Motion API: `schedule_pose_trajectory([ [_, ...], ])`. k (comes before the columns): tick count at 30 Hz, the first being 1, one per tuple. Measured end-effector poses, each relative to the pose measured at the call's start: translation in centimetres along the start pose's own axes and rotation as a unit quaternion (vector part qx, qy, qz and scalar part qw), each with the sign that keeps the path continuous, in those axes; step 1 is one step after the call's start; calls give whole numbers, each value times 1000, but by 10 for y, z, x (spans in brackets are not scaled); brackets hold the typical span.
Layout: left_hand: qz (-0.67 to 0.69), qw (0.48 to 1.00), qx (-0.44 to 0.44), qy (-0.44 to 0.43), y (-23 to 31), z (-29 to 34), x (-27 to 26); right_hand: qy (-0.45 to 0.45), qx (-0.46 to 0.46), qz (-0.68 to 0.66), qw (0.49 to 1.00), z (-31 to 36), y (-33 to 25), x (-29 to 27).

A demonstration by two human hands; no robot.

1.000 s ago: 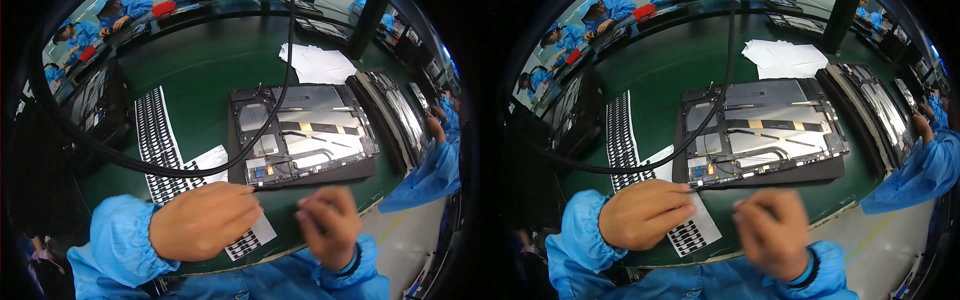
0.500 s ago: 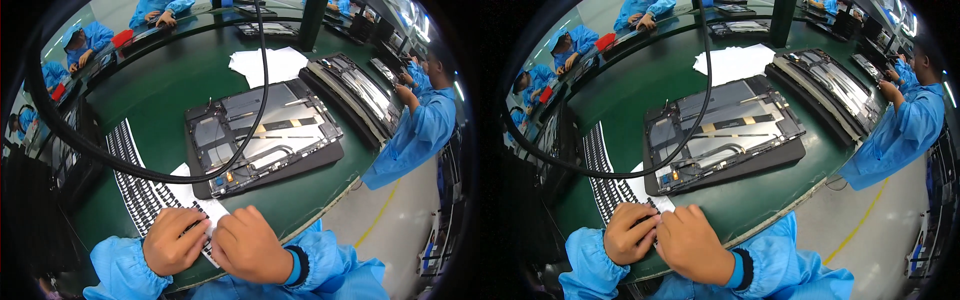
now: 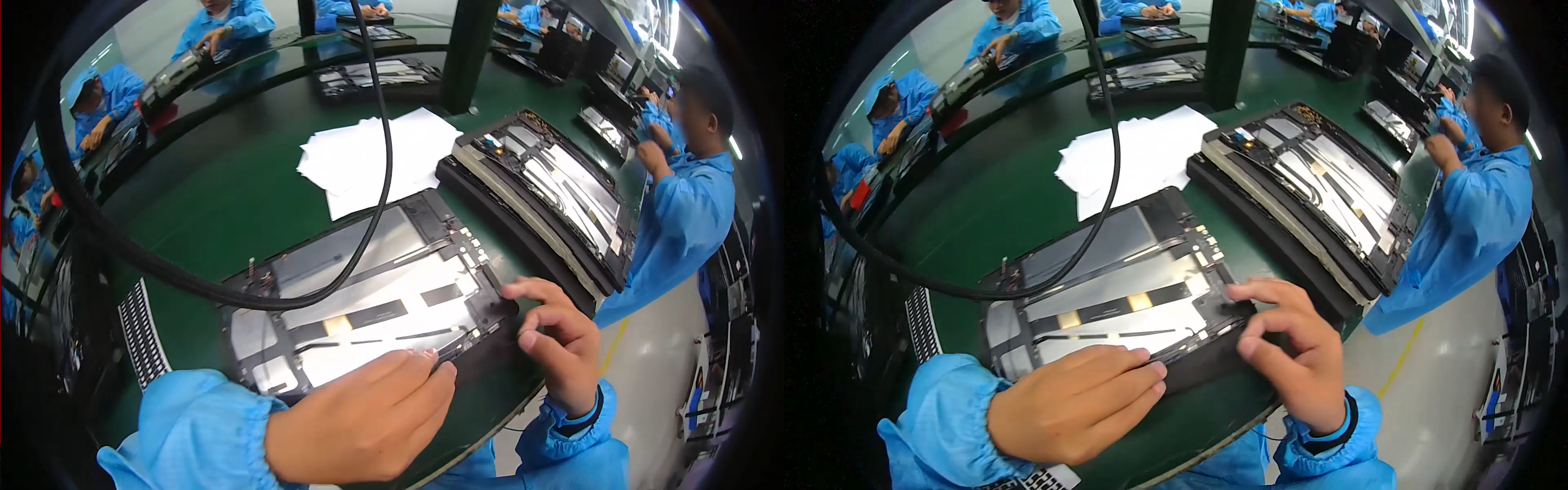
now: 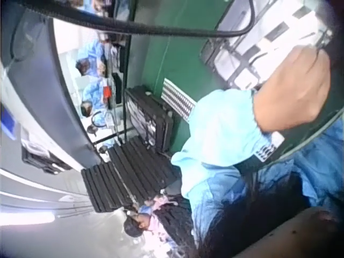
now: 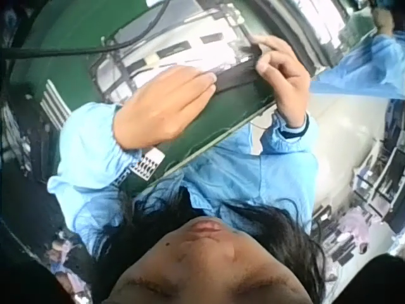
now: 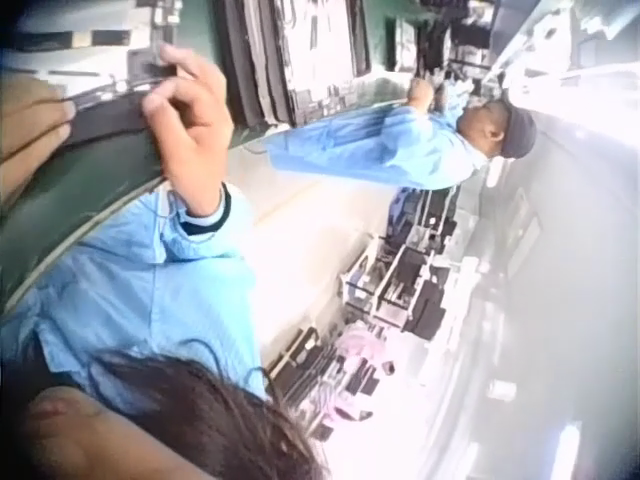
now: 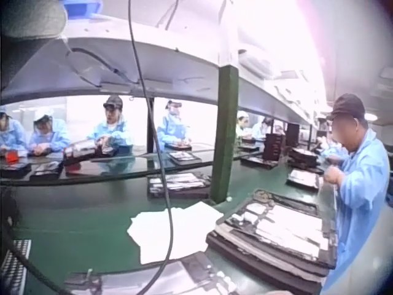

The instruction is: The person takes tablet assemblies one at a time, peels adhesive tape strips from backing sheets, attaches them onto internal cables and components by hand, and stacks the assembled units.

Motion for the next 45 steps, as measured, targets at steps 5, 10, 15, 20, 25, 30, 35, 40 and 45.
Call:
schedule_pose_trajectory([
  [5,-21,999,23,-12,-18,-3,18,-93,-40,79,992,-16,2,30],
  [10,-25,998,22,61,-11,-3,3,-97,-20,47,994,-18,1,28],
  [15,-25,998,15,57,-10,-1,4,-93,-10,54,994,-17,1,28],
  [20,-20,998,17,62,-13,-1,8,-92,-5,88,992,-15,2,29],
  [25,-10,998,36,51,-10,-10,11,-87,-20,99,991,-15,-1,30],
  [30,44,997,-3,65,-18,-5,11,-86,-19,93,992,-17,-1,29],
  [35,61,990,-23,126,-19,-1,0,-83,-5,49,995,-15,1,25],
  [40,52,987,-31,146,-19,1,-1,-88,-13,54,995,-15,1,27],
  [45,45,988,-28,145,-17,2,-1,-90,-12,70,993,-15,-2,28],
])
Point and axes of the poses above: each hand's wrist, its own z-axis away from the middle knuckle, its own x-axis out of the palm, y = z × x, the point moved 7 cm from there along -z, towards the middle knuckle, and after that the axes turned 14 degrees about z, right-handed, at the moved point
